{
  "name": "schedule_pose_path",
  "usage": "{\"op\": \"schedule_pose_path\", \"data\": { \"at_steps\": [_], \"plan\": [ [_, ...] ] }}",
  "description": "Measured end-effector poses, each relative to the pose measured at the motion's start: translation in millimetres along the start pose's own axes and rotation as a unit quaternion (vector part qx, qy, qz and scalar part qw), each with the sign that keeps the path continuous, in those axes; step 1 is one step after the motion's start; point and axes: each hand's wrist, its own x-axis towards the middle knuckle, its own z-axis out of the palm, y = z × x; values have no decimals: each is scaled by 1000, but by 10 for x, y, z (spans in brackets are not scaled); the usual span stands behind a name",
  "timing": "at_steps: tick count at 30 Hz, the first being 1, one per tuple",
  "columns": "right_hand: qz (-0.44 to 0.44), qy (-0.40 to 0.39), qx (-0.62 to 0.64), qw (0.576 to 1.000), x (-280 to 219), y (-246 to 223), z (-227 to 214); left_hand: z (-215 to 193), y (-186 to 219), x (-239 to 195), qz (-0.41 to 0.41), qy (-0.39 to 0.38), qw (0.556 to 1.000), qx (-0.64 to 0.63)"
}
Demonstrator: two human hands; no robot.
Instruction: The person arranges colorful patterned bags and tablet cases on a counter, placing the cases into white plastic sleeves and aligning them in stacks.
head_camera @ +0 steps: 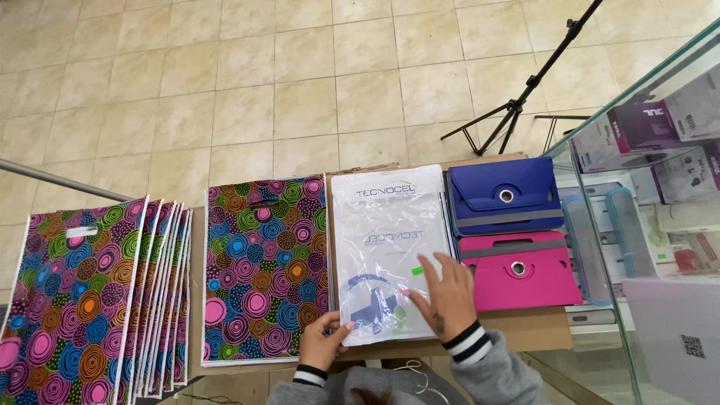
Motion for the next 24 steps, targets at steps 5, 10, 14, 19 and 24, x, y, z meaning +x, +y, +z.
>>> {"op": "schedule_pose_path", "data": {
  "at_steps": [5, 10, 14, 19, 24],
  "plan": [
    [-57, 57, -138, 987, -388, -279, 560, 7, 70, -64, 14, 41, 994, 102],
    [-54, 101, -177, 977, -506, -317, 759, 26, 396, 82, 135, 125, 941, 283],
    [-58, 103, -173, 978, -543, -314, 822, 346, 1125, 380, 421, 109, 827, 355],
    [-47, 88, -201, 975, -576, -322, 1000, 1158, 1813, 1309, 525, 129, 711, 450],
    [-40, 110, -199, 973, -540, -363, 1047, 1606, 2075, 1952, 409, 84, 704, 574]
  ]
}}
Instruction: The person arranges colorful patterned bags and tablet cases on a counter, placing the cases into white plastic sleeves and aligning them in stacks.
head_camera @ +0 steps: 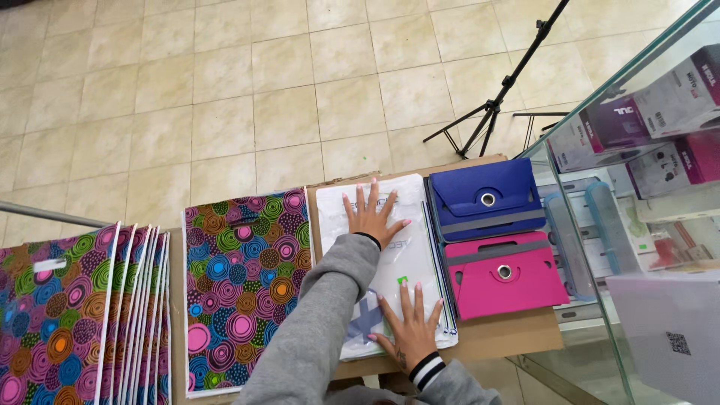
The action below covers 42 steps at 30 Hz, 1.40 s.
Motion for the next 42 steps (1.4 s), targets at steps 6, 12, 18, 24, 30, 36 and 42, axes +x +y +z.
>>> {"op": "schedule_pose_path", "data": {
  "at_steps": [6, 12, 18, 24, 30, 36, 42],
  "plan": [
    [-1, -1, -7, 1000, 22, 28, 96, 384, 17, 81, 0, 85, 995, 57],
    [4, -1, -19, 1000, 57, -4, 102, 526, -3, 125, 3, 152, 986, 70],
    [8, -27, -64, 998, 1, -67, 243, -135, 77, 141, -11, -52, 998, -32],
    [-13, -36, -45, 998, -42, -2, 238, -288, -573, -662, -63, 159, 973, -156],
    [46, 37, -25, 998, 3, 64, -24, 86, -702, -2257, -181, 67, 892, -408],
    [107, -59, 93, 988, 71, 53, -226, 456, -412, -3020, -110, 83, 882, -450],
    [56, -54, 185, 980, 206, -312, -563, 108, -413, -3124, -51, 75, 856, -508]
  ]
}}
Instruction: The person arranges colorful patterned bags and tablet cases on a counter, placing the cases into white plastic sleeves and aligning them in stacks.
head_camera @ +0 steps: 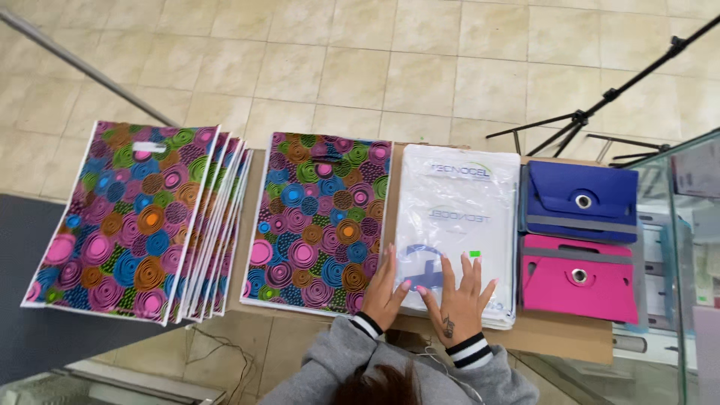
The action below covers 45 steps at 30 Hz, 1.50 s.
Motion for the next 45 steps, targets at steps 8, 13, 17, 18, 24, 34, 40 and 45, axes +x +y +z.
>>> {"op": "schedule_pose_path", "data": {
  "at_steps": [8, 13, 17, 18, 24, 34, 40, 45],
  "plan": [
    [-216, -62, 196, 955, 138, -1207, -23, -1297, -1112, -619, -34, 211, 955, 206],
    [-253, -185, 232, 921, 206, -1945, 612, -1908, -1664, -972, -104, 244, 891, 368],
    [-199, -166, 144, 955, 329, -2464, 1160, -2078, -1696, -905, -61, 226, 881, 410],
    [-187, -159, 118, 962, 353, -2568, 1245, -2074, -1724, -860, -30, 234, 866, 442],
    [-199, -47, -71, 976, 22, -2241, 1661, -1965, -1972, -868, -23, 211, 865, 454],
    [-203, -14, -71, 977, -117, -1425, 1465, -2059, -2161, -1168, -87, 278, 856, 426],
    [-218, -14, -108, 970, -121, -1612, 1285, -2259, -2146, -1819, 67, 223, 897, 375],
    [-272, -90, 56, 956, 108, -2448, 889, -3338, -902, -2325, 249, 276, 893, 254]
  ]
}}
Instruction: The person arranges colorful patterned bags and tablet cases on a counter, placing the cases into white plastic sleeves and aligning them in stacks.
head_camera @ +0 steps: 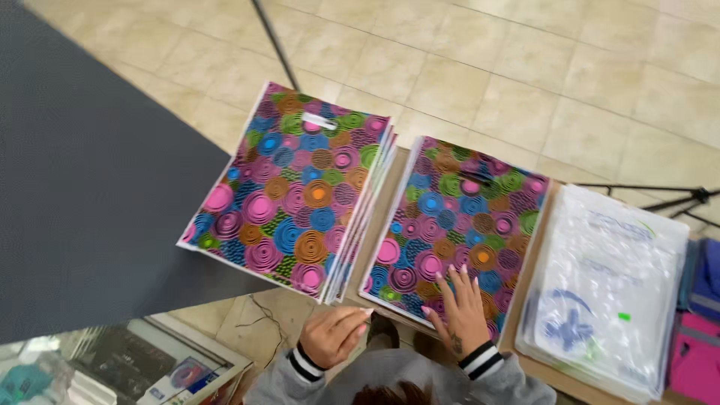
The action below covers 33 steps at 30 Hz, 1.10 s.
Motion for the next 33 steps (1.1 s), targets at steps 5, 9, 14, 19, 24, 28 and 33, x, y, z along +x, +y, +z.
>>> {"op": "schedule_pose_path", "data": {
  "at_steps": [5, 9, 14, 19, 24, 28, 33],
  "plan": [
    [-25, -124, 310, 942, 1159, -872, -310, -825, -1062, 816, -115, 58, 984, 125],
    [142, -140, 441, 875, 1905, -1283, -111, -1039, -2272, 1372, -384, -80, 875, 283],
    [263, -93, 452, 847, 2371, -1244, 395, -447, -3376, 1430, -360, -58, 821, 439],
    [291, -100, 484, 819, 2456, -1234, 438, -284, -3964, 1449, -245, 18, 797, 552],
    [273, -54, 522, 806, 2437, -1070, 751, -726, -3512, 1699, -298, 6, 856, 423],
    [256, -43, 530, 807, 2217, -881, 836, -1520, -2590, 2294, -213, 73, 896, 382],
    [242, 74, 773, 582, 1865, -887, -75, -2049, -1287, 3009, -150, 117, 978, 86]
  ]
}}
